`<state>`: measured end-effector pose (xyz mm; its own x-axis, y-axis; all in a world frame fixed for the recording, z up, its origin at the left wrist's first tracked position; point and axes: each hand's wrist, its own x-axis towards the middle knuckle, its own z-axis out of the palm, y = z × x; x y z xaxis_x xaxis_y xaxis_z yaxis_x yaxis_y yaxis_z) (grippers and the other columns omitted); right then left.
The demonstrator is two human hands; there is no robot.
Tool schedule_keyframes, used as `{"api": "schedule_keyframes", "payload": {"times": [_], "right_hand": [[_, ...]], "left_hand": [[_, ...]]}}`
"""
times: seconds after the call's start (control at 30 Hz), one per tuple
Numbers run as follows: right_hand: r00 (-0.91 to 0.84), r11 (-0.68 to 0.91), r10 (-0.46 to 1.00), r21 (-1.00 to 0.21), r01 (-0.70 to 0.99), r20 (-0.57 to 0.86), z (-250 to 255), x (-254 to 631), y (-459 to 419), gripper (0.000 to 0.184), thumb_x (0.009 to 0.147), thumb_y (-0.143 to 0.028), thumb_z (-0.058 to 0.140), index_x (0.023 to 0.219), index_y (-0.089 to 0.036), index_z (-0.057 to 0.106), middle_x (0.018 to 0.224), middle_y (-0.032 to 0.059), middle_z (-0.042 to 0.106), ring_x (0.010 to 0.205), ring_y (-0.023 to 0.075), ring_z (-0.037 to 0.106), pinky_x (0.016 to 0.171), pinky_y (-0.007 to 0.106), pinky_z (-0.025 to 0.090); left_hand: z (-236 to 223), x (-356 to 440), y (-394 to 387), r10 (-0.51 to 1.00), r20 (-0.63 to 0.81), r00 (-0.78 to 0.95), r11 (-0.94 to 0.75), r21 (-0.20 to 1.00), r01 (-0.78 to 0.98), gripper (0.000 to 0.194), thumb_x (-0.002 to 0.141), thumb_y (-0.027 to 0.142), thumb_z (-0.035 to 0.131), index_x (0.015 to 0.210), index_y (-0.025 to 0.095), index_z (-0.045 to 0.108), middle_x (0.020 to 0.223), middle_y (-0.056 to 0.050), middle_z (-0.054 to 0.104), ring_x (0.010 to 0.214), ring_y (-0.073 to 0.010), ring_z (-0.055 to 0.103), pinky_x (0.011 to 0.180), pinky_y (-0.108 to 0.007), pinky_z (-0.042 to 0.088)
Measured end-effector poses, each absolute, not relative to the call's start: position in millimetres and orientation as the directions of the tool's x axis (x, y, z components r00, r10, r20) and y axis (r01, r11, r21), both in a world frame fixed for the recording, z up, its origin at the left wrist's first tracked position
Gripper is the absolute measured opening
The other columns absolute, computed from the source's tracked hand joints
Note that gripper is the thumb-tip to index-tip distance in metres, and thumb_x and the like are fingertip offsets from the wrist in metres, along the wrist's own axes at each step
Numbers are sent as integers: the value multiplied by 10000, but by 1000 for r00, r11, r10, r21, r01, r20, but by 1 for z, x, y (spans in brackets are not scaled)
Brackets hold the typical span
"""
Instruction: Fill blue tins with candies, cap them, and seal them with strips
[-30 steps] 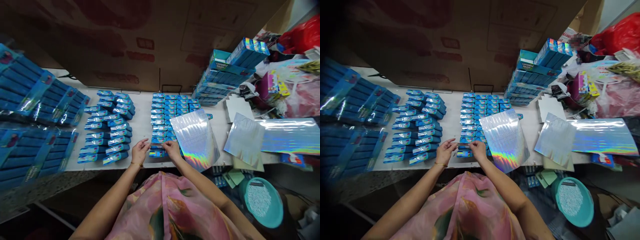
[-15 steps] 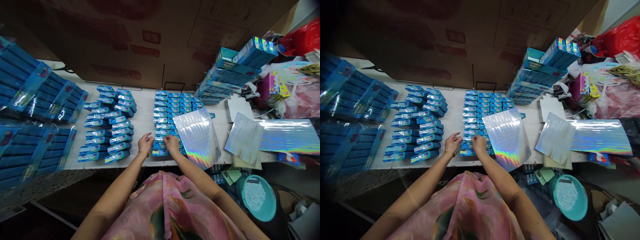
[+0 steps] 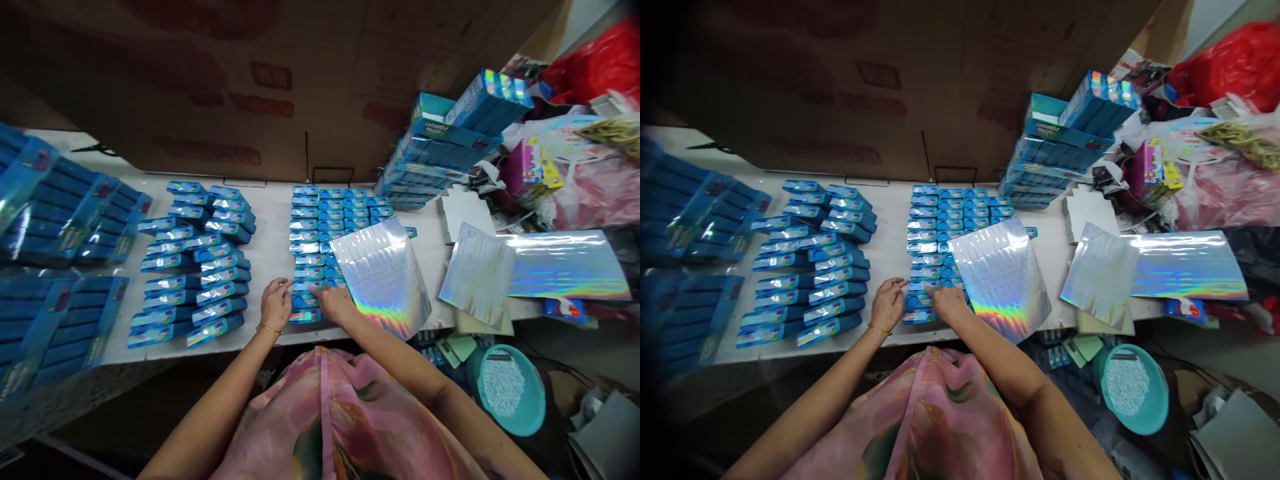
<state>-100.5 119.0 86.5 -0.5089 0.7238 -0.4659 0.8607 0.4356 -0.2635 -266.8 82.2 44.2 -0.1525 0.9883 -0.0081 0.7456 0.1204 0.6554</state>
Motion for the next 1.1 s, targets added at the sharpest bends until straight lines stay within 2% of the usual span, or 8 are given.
{"api": "schedule_keyframes", "payload": {"times": [0.17,0.27,0.4,0.53,0.67,0.77,0.9,1.1], "right_hand": [[-231,141,963,-471,871,-138,90,-16,174,344,817,-166,356,1088,-189,567,915,52,599,844,141,553,755,232,409],[-93,107,994,-564,818,54,93,38,214,306,792,-161,384,993,-152,615,883,63,598,827,145,548,766,244,411],[-21,113,988,-635,765,151,90,79,248,277,775,-160,403,919,-165,640,827,54,598,771,149,551,719,260,426],[-43,140,986,-647,750,164,79,90,262,273,783,-147,401,907,-175,643,815,50,599,772,149,546,716,263,427],[-131,212,973,-527,823,188,79,87,280,273,810,-154,408,975,-190,623,907,63,592,838,159,515,745,274,405],[-350,398,916,-334,855,195,88,82,300,272,824,-211,449,1055,-255,584,1068,54,555,934,183,461,776,305,362],[-628,638,770,-120,760,113,93,83,318,243,837,-255,456,1041,-281,585,1075,42,566,926,191,444,757,323,328],[-717,732,675,-38,680,174,84,96,316,245,867,-193,391,1031,-189,573,1114,59,562,927,169,451,770,307,323]], "left_hand": [[74,-211,146,990,140,-21,-68,603,794,337,811,310,386,1077,187,553,1076,-68,573,1007,-208,476,882,-359,342],[80,-155,202,988,122,97,-150,566,811,383,808,364,405,1121,174,515,1131,-79,551,1066,-223,433,912,-371,296],[75,-91,268,993,14,120,-111,495,862,423,767,414,467,1123,192,509,1109,-94,544,1029,-256,434,841,-393,319],[64,-60,302,997,-75,4,29,446,895,313,700,399,561,937,202,613,1007,-97,556,977,-277,437,758,-382,333],[56,-56,308,991,-101,-83,124,515,848,176,725,346,539,769,222,656,906,-59,584,930,-239,454,747,-359,318],[59,-60,307,991,-99,-94,135,599,789,181,747,311,510,702,214,656,847,-47,595,898,-211,479,735,-338,322],[68,-63,306,992,-118,-42,112,686,719,177,754,273,496,730,192,652,837,-45,602,844,-182,511,702,-310,344],[69,-63,308,986,-165,0,126,758,640,181,746,285,502,724,179,647,794,-39,609,782,-162,532,700,-282,377]]}}
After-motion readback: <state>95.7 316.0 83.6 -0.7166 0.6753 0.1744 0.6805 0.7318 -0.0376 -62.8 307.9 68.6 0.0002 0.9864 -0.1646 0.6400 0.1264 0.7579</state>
